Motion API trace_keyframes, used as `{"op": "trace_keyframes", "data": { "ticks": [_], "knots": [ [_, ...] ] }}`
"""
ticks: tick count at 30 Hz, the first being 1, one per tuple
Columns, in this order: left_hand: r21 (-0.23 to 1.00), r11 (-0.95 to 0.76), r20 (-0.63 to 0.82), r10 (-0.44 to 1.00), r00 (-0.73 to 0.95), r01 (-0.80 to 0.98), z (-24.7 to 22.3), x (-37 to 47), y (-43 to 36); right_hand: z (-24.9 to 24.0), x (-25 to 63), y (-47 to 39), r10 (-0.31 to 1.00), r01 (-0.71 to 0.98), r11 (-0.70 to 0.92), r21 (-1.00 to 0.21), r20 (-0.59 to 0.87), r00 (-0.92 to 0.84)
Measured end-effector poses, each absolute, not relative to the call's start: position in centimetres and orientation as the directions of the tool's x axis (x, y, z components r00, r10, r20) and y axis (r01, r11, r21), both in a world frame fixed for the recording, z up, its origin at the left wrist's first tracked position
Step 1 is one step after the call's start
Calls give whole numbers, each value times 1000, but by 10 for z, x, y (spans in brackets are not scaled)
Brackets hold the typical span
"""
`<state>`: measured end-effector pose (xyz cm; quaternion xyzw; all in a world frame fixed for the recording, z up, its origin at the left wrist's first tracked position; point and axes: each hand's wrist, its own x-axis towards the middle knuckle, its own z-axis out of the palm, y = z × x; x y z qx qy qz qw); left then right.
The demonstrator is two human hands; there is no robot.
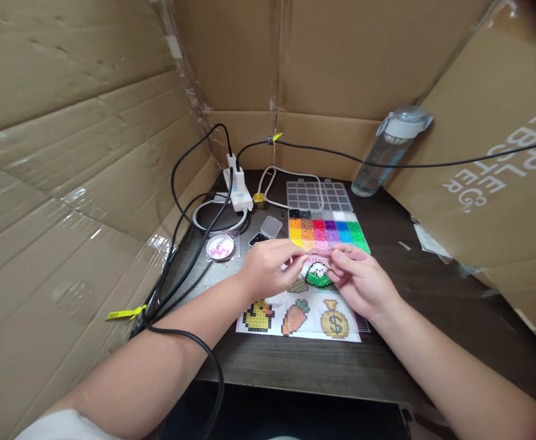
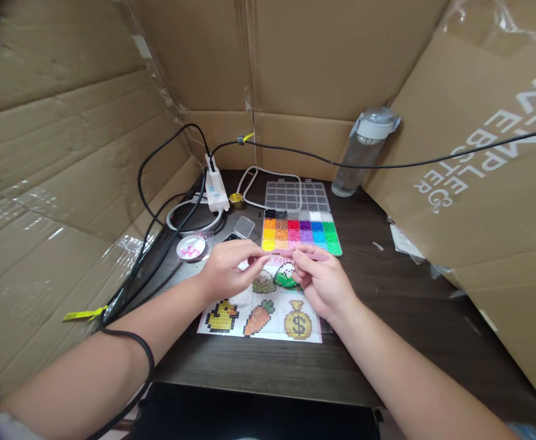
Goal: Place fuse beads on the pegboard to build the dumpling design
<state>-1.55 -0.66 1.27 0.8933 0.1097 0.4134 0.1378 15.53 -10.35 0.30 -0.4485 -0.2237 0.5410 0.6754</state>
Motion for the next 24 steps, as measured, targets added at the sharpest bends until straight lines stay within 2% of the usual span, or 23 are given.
{"op": "trace_keyframes", "data": {
  "ticks": [3, 6, 9, 12, 17, 24],
  "knots": [
    [356, -932, 706, 316, 634, 69, 13, -16, -6, 4, 159, -104, 934, -498, 55, -865, -131, 332],
    [413, -911, 701, 304, 645, -19, 16, -16, -5, 5, 166, -106, 914, -396, 159, -904, -17, 406],
    [549, -831, 640, 351, 683, -88, 19, -16, -6, 7, 171, -110, 882, -243, 269, -932, 137, 452],
    [682, -724, 534, 401, 744, -100, 22, -17, -6, 8, 174, -115, 865, -173, 334, -927, 228, 447],
    [781, -620, 418, 432, 799, -73, 25, -18, -6, 5, 178, -118, 898, -115, 301, -947, 241, 367],
    [804, -588, 408, 442, 798, -86, 23, -18, -5, 3, 178, -117, 933, -80, 290, -954, 264, 243]
  ]
}}
